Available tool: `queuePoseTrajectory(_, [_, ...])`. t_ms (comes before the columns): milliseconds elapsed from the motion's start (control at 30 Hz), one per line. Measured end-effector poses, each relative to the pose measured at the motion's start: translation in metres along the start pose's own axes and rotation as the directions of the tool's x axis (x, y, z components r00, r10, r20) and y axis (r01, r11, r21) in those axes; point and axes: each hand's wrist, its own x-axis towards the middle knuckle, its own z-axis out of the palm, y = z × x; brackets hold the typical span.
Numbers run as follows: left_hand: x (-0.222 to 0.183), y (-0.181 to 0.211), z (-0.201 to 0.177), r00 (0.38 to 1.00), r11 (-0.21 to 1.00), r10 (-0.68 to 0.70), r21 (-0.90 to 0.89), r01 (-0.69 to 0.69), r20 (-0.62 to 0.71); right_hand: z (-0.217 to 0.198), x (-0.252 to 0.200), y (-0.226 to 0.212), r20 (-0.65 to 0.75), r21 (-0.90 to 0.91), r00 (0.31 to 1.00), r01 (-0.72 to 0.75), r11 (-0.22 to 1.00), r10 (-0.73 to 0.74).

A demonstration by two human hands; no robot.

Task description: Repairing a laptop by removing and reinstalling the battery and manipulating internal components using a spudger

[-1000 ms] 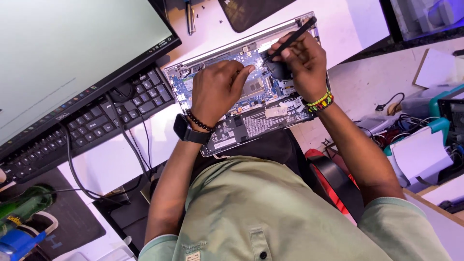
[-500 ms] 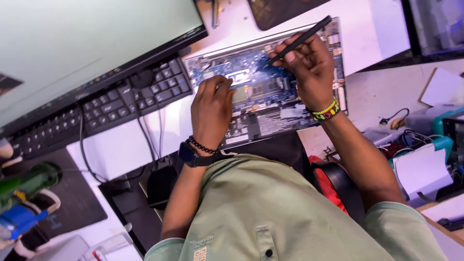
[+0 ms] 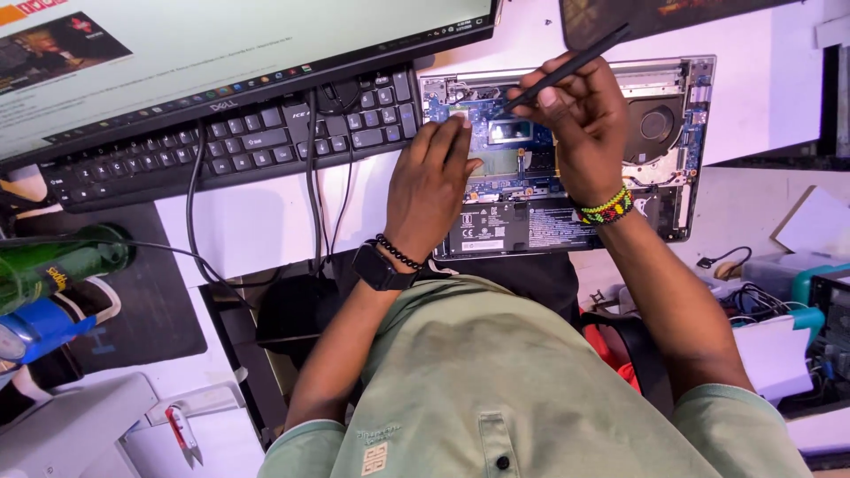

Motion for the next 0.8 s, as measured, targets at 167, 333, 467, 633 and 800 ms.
queuePoseTrajectory(167, [-0.003,-0.002,0.018,1.0,0.998,-0.02,0.063,0.02,0.0,0.011,0.009,0.004,0.018,-0.035,1.0,-0.01,0.999,0.01])
queuePoseTrajectory(333, [-0.003,-0.002,0.019,0.999,0.999,-0.036,0.008,0.037,-0.02,0.022,0.016,0.011,0.042,-0.031,0.999,0.004,0.999,-0.003])
queuePoseTrajectory(467, [-0.002,-0.001,0.019,0.997,0.997,-0.069,-0.048,0.066,-0.047,0.035,0.021,0.012,0.095,-0.17,0.992,0.096,0.981,-0.081])
queuePoseTrajectory(633, [-0.002,-0.002,0.016,0.995,0.984,-0.09,-0.158,0.083,-0.039,0.039,0.022,0.013,0.152,-0.262,0.982,0.151,0.953,-0.113])
queuePoseTrajectory(800, [-0.002,-0.003,0.017,0.994,0.986,-0.085,-0.15,0.074,-0.072,0.036,0.022,0.02,0.169,-0.28,0.966,0.237,0.93,-0.196])
